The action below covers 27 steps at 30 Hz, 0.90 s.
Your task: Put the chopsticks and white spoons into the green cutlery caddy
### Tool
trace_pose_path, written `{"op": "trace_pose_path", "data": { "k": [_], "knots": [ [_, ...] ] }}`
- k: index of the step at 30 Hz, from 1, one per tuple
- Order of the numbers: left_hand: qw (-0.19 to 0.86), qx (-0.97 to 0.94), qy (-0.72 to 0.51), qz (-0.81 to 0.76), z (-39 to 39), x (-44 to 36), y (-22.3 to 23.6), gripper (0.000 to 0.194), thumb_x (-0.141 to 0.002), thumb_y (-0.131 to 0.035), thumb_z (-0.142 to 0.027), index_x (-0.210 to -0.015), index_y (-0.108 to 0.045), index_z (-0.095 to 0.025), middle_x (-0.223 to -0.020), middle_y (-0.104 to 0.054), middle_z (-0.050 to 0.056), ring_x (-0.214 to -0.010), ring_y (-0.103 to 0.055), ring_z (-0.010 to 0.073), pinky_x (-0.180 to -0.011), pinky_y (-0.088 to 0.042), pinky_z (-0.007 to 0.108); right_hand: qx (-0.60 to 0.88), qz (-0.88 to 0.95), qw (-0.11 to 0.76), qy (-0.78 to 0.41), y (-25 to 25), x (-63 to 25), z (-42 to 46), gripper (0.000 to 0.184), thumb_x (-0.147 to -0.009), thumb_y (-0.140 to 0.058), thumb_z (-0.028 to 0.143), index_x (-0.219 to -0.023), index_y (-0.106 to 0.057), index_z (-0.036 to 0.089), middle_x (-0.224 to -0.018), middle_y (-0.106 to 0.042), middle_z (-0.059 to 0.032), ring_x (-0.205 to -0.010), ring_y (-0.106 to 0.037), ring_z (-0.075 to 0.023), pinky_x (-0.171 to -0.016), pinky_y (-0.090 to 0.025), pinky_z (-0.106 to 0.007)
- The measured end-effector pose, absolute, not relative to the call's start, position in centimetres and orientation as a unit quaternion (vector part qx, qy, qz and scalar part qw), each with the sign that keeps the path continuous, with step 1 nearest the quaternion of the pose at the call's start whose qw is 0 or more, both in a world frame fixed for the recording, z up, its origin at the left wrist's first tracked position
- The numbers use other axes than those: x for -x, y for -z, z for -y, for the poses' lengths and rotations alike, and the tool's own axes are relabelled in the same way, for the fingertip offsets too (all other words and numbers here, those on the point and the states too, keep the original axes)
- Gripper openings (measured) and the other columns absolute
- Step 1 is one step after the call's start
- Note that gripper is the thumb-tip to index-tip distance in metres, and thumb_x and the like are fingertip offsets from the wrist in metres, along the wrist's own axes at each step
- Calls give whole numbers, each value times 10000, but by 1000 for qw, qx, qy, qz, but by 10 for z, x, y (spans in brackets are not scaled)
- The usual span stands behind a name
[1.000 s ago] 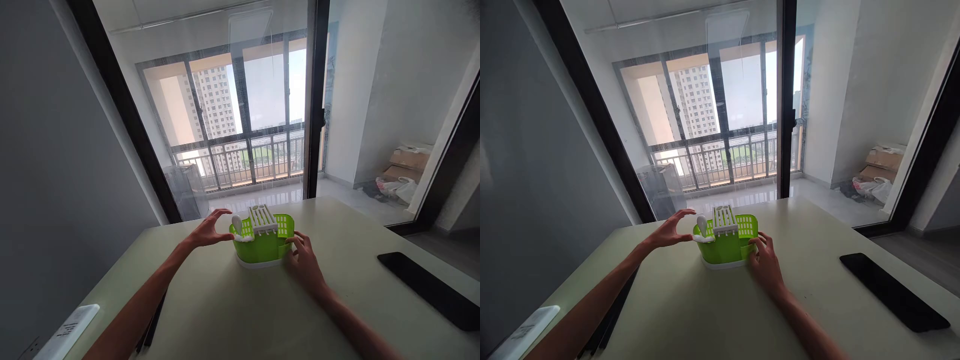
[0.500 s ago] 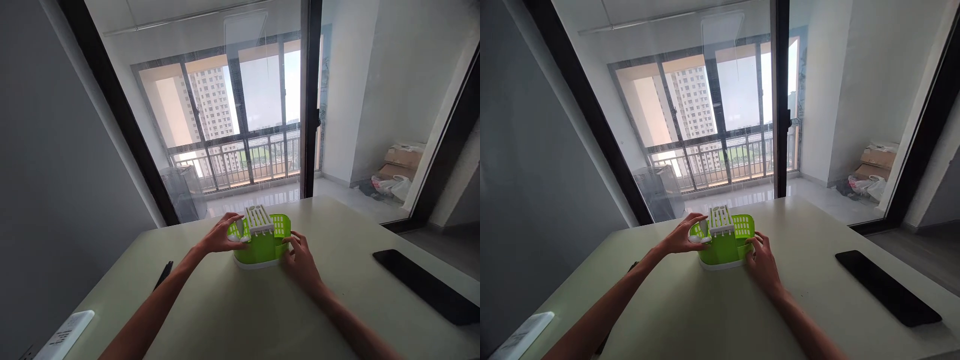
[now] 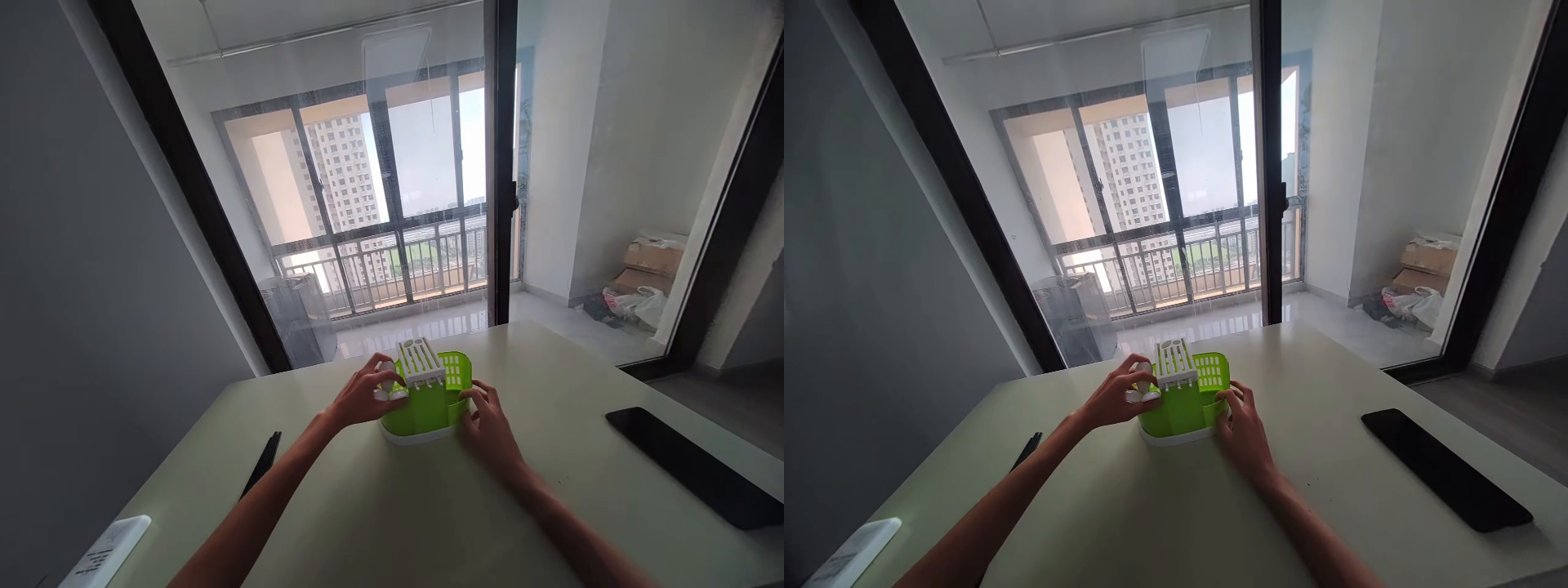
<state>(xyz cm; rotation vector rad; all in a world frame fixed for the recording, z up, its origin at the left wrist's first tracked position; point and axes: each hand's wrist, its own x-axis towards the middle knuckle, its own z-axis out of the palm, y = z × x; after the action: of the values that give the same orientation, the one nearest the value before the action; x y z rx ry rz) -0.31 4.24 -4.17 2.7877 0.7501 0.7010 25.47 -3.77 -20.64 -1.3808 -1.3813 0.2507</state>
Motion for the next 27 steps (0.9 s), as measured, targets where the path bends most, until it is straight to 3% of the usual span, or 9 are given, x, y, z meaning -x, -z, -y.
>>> {"op": "trace_pose_path", "data": {
  "k": [7,13,22,27],
  "knots": [
    [92,-936,-255,-225,-46,5,45,200,-892,-786,-419,-1026,-826,-276,-1283,-663,98,-997,-737,224,-857,-620,341,581,582,558,-105,204,-252,39,230,-940,-484,251,-1110,-636,226,-1465,-455,-149,-946,-704,-194,-734,-640,-349],
    [93,-922,-305,-219,-58,6,48,274,-906,-756,-502,-965,-850,-251,-975,-739,80,-832,-722,189,-707,-604,290,570,590,564,-100,204,-254,39,200,-959,-489,276,-1089,-632,229,-1446,-471,-162,-991,-695,-228,-719,-652,-378],
    [46,-872,-404,-274,-80,2,45,373,-933,-697,-572,-873,-843,-234,-784,-675,25,-663,-621,132,-619,-488,254,578,594,550,-106,205,-255,39,214,-954,-489,276,-1111,-624,225,-1460,-460,-147,-775,-693,-146,-699,-645,-359],
    [29,-856,-422,-297,-86,0,43,415,-909,-703,-617,-820,-830,-232,-715,-658,14,-636,-581,137,-612,-437,268,570,588,564,-104,203,-255,40,213,-927,-496,247,-1084,-640,228,-1444,-470,-137,-970,-705,-201,-735,-648,-355]
  ]
}}
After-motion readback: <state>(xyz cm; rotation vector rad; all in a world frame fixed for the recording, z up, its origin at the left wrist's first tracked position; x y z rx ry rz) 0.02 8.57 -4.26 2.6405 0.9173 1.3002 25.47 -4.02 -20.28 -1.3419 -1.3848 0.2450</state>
